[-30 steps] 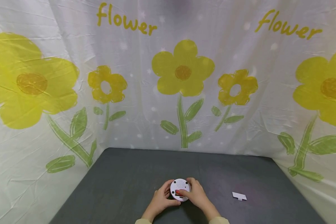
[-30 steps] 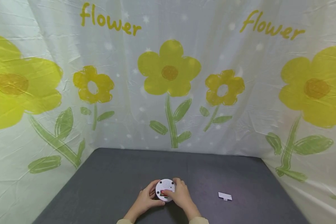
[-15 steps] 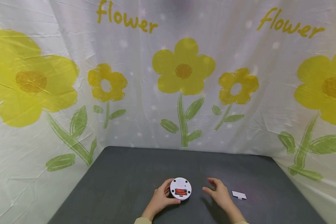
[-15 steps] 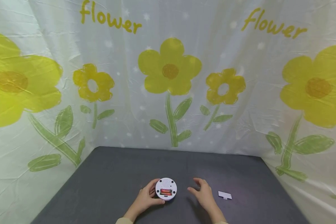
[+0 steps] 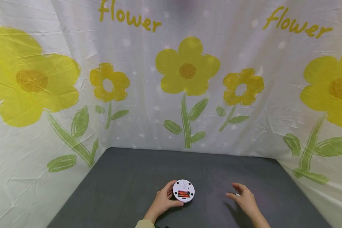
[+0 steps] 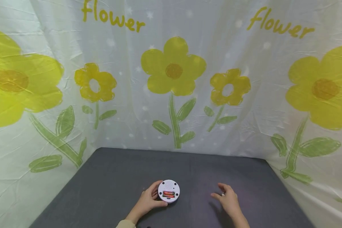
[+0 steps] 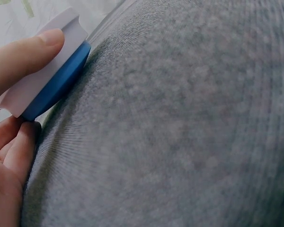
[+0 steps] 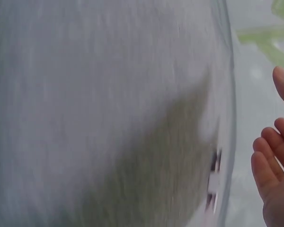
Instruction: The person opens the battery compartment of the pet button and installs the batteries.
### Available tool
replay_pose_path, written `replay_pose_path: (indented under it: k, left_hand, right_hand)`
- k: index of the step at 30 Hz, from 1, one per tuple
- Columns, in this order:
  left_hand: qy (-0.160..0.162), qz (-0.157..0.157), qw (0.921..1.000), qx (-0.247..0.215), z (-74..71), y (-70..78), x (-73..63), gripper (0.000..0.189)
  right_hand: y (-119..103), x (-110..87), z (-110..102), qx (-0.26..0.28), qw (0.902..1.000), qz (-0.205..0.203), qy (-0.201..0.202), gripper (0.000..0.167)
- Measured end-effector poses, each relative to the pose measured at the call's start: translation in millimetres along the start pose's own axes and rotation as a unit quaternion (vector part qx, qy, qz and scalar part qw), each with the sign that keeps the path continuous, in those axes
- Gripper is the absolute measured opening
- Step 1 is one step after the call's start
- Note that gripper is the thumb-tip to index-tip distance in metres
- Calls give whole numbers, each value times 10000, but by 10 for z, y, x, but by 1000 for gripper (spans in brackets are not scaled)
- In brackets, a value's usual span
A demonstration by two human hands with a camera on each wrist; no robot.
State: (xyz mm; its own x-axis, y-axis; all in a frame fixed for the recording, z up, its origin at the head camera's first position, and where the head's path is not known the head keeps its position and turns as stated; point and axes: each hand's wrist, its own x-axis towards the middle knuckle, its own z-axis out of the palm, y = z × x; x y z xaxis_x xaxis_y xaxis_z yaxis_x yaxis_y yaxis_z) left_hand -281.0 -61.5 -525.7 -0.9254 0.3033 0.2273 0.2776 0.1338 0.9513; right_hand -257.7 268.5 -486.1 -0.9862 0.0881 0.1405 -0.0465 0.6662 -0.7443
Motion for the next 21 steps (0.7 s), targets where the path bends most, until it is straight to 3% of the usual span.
replay_pose_path:
  k: [7,15,21]
  left_hand:
    - [10,45,10000,-17,-2,43,-19,82]
    - [23,-41,10000,16,11,-236,66,84]
    - [11,-42,10000,-50,15,-265,75,84]
  right_hand:
    - [194,7,-184,-234,9996,26,151,64]
    - [375,-19,-285,-466,9981,-173,375,60]
    - [506,1,-325,-580,9978,-122,307,57]
